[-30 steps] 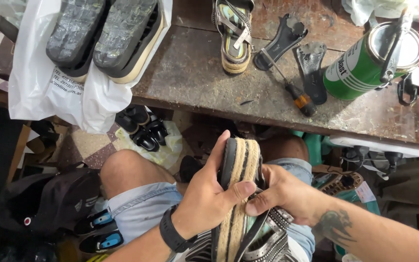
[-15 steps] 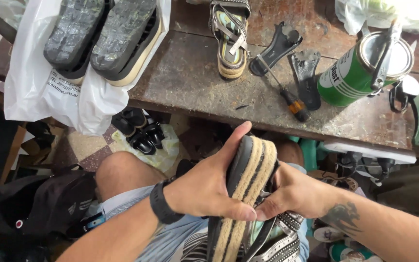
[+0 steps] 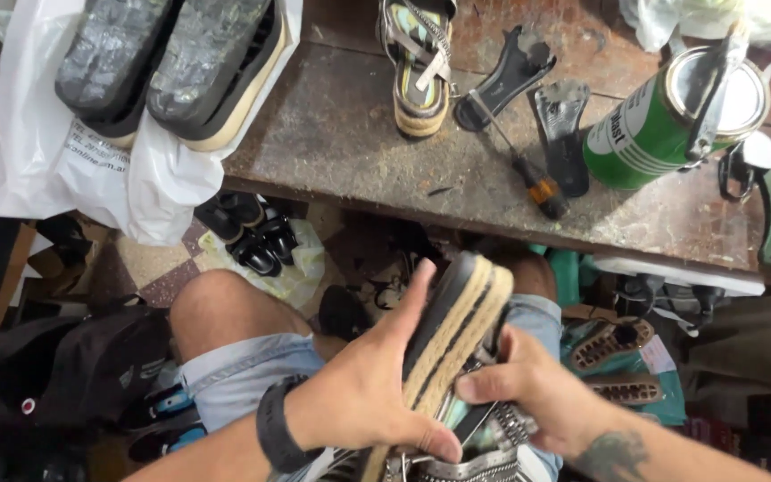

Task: Disassembling a sandal by prying the sole away from the upper using a tool at a repair bench.

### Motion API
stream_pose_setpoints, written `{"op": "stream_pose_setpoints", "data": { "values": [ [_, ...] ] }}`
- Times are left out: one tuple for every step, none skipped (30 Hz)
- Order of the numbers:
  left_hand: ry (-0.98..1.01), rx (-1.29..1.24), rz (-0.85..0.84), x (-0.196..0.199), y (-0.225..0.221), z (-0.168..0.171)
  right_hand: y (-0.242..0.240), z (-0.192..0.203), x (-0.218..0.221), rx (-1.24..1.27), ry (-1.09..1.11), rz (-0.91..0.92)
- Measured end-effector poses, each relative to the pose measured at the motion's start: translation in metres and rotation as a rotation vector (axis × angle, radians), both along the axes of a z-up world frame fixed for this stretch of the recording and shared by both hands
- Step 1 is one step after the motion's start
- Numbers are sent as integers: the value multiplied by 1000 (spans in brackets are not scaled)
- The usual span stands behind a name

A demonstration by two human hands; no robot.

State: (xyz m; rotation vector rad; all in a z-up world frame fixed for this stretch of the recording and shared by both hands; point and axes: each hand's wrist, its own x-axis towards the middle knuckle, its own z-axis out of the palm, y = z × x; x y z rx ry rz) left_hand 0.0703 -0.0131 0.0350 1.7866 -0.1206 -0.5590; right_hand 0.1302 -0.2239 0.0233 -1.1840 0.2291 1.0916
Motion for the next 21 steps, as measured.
{"op": "stream_pose_setpoints", "data": {
  "values": [
    [7, 1, 5, 0, -1, -6, -1, -3, -6, 1, 7, 5],
    [-48, -4, -37, -2, 0, -11, 0, -6, -11, -17, 35, -34],
    [-103, -10, -79, -4, 1, -16, 1, -10, -17, -37, 63, -72],
    [-89, -11, -76, -6, 2, -15, -3, -15, -17, -39, 77, -70],
    [-83, 1, -114, -7, 3, -14, -7, -20, -17, 70, 37, -11],
    [-88, 9, -158, -5, 2, -13, -12, -25, -16, 174, -12, 43],
    [-84, 3, -161, -3, 2, -9, -15, -25, -14, 169, -9, 39],
    [-49, 21, -185, 1, 3, -4, -16, -25, -10, 183, -59, 83],
    [-13, 39, -209, 5, 4, 1, -16, -25, -6, 195, -110, 127],
    [-21, 41, -206, 7, 5, 0, -18, -25, -3, 197, -118, 130],
    [-82, 42, -210, 9, 7, -2, -20, -26, 1, 191, -191, 175],
    [-135, 36, -214, 9, 7, -4, -24, -27, 2, 180, -256, 219],
    [-135, 33, -210, 11, 8, -1, -25, -25, 1, 177, -254, 223],
    [-132, 20, -250, 13, 10, 2, -26, -24, 2, 159, -283, 242],
    [-129, 6, -291, 16, 12, 5, -26, -22, 3, 141, -311, 261],
    [-130, 7, -287, 16, 13, 5, -28, -24, 3, 142, -312, 265],
    [-139, 18, -298, 17, 13, 4, -30, -26, 3, 164, -283, 262],
    [-146, 28, -308, 18, 14, 3, -32, -29, 3, 186, -253, 259],
    [-146, 27, -305, 17, 13, 4, -35, -31, 2, 186, -252, 263],
    [-152, 38, -316, 18, 14, 5, -37, -34, 2, 142, -197, 253],
    [-159, 48, -328, 19, 14, 7, -39, -37, 3, 97, -143, 244]
  ]
}}
